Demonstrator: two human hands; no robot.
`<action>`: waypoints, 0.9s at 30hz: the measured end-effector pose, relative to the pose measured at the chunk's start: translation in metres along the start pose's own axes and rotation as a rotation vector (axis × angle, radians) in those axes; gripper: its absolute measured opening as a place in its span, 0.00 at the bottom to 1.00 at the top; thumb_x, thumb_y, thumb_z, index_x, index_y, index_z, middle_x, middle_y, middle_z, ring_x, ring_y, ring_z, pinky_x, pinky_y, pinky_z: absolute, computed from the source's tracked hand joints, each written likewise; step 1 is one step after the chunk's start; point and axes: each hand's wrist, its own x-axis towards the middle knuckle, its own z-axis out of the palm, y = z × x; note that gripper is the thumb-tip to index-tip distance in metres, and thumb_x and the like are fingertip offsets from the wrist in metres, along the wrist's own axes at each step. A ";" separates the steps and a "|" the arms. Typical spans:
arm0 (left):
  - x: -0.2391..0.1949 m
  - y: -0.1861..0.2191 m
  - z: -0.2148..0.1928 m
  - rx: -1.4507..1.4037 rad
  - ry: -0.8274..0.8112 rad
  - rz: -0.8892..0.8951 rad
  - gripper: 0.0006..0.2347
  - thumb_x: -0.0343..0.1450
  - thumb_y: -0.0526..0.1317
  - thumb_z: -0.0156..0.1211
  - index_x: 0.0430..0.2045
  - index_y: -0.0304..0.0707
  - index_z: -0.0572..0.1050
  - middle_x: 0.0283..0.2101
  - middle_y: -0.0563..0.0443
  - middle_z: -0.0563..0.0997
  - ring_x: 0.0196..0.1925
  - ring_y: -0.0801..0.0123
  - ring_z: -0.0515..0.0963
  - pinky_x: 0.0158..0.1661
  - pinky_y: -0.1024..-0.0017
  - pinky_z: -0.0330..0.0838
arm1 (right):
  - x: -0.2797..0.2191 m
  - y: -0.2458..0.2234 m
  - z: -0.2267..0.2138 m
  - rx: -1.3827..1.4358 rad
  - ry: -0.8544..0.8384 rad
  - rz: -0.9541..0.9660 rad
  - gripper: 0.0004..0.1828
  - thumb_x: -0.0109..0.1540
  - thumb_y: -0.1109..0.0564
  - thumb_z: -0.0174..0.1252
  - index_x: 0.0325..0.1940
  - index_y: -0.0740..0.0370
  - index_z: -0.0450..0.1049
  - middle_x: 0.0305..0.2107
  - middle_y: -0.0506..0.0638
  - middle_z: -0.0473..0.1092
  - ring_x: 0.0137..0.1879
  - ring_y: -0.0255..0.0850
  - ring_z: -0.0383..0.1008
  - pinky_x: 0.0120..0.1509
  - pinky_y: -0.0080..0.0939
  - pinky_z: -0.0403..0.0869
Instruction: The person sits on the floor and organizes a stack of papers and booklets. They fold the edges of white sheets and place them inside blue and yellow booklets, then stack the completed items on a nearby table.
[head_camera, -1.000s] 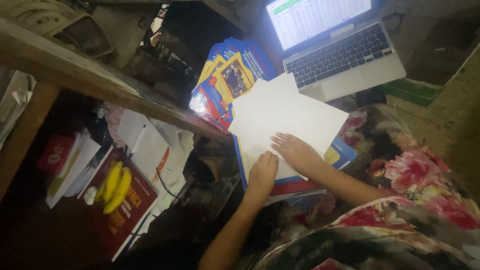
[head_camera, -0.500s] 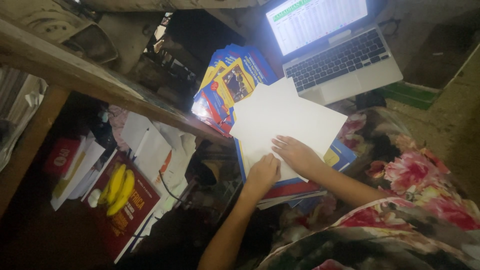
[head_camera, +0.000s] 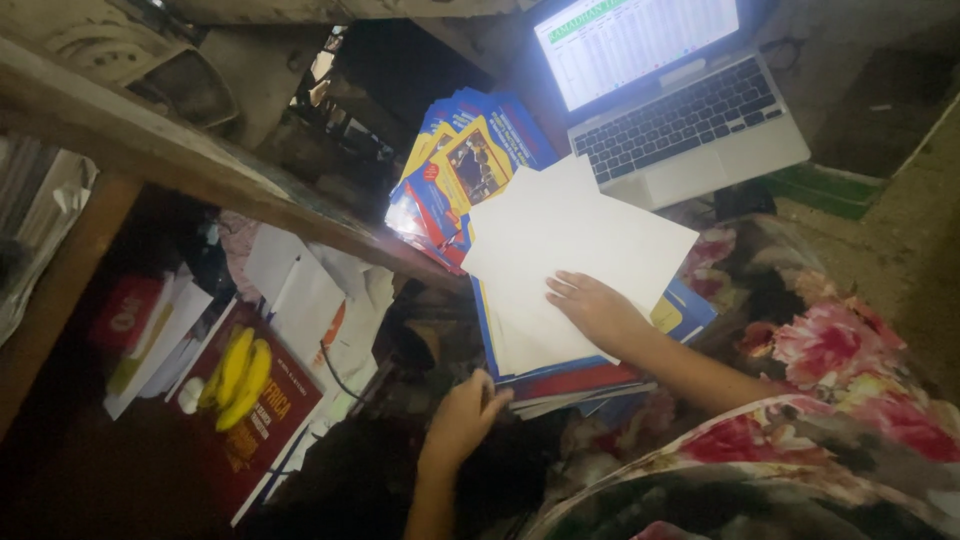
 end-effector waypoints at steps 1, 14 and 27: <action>0.003 -0.016 0.008 -0.001 -0.001 -0.004 0.15 0.73 0.56 0.58 0.30 0.45 0.71 0.31 0.46 0.81 0.36 0.49 0.82 0.38 0.55 0.69 | 0.000 0.001 0.004 0.004 -0.002 -0.001 0.23 0.62 0.68 0.51 0.62 0.63 0.73 0.63 0.59 0.69 0.71 0.53 0.65 0.78 0.52 0.61; 0.014 -0.060 0.030 0.119 -0.158 0.038 0.01 0.58 0.39 0.70 0.17 0.47 0.82 0.25 0.54 0.85 0.30 0.70 0.85 0.35 0.68 0.74 | 0.002 0.000 0.003 -0.013 -0.138 0.059 0.27 0.62 0.70 0.51 0.66 0.61 0.70 0.66 0.58 0.66 0.74 0.51 0.62 0.79 0.50 0.57; 0.043 0.041 0.062 -0.124 0.515 0.557 0.06 0.76 0.39 0.56 0.42 0.47 0.81 0.45 0.52 0.79 0.51 0.57 0.79 0.46 0.67 0.76 | 0.002 -0.001 -0.002 0.079 -0.161 0.114 0.19 0.70 0.58 0.47 0.64 0.59 0.72 0.65 0.53 0.68 0.75 0.48 0.61 0.82 0.48 0.55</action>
